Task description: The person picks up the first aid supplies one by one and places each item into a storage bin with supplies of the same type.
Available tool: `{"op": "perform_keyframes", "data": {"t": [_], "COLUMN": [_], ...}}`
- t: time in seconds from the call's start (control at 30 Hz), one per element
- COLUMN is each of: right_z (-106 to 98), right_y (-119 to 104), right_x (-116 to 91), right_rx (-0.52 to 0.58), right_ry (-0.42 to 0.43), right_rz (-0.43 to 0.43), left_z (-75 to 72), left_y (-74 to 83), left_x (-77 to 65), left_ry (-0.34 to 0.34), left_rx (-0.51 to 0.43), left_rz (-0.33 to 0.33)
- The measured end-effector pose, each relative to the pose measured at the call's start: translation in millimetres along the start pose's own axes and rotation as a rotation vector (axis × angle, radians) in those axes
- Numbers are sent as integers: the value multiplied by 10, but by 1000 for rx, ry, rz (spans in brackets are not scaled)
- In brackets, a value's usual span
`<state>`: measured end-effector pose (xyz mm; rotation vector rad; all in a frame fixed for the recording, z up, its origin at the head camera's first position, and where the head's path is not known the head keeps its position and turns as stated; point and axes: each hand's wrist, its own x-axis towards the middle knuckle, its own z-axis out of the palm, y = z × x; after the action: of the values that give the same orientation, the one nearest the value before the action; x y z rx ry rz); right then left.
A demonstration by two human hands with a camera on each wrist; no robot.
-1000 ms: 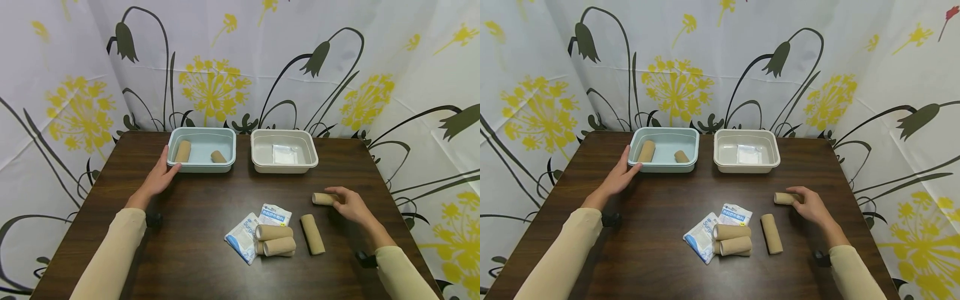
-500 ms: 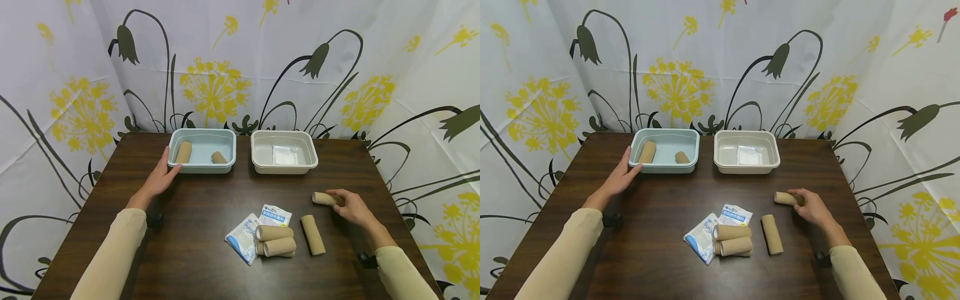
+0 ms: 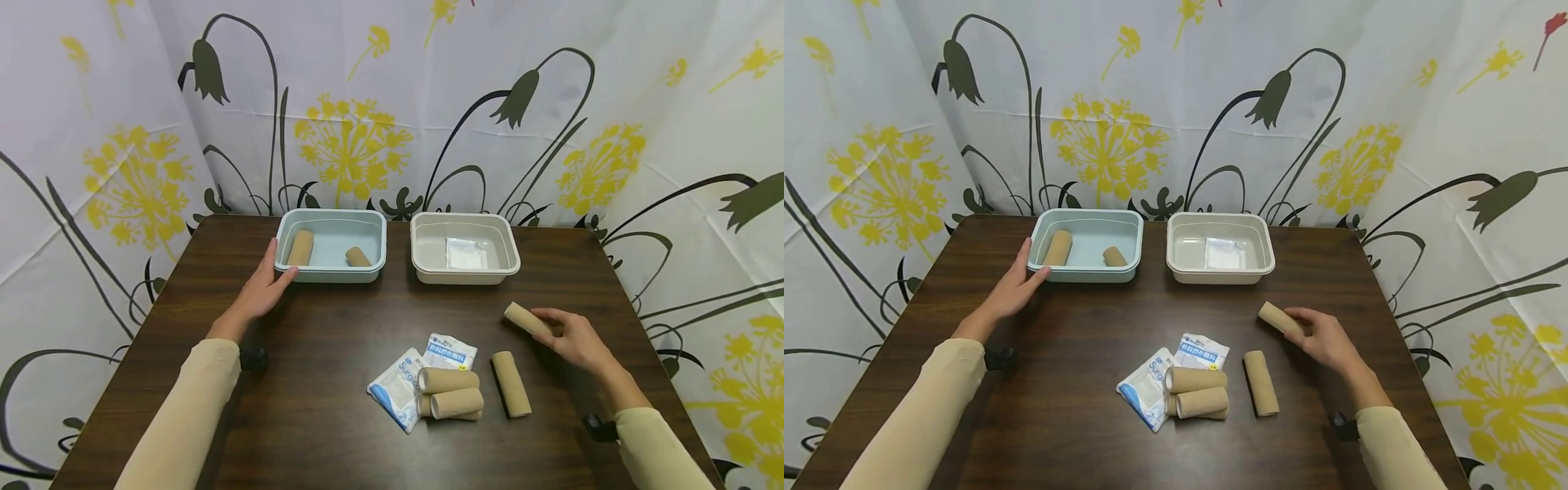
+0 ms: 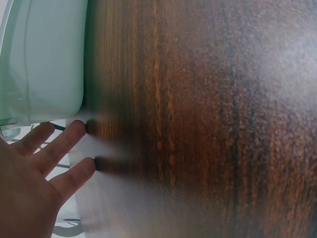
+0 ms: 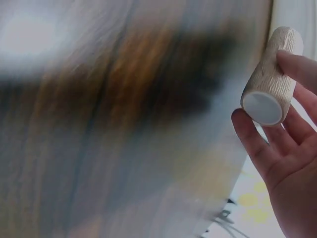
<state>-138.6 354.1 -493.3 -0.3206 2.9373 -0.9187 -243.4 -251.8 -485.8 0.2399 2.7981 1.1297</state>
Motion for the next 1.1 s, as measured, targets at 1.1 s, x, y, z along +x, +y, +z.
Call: {"op": "perform_keyframes", "data": {"t": [1.1], "right_z": [468], "right_y": [-1931], "right_x": [1153], "right_rx": [-4], "right_ry": [-94], "right_rz": [-433], "left_z": [-1], "left_y": [-19], "left_x": [35], "left_ry": [1], "left_rx": [-15], "left_rz": [19]}}
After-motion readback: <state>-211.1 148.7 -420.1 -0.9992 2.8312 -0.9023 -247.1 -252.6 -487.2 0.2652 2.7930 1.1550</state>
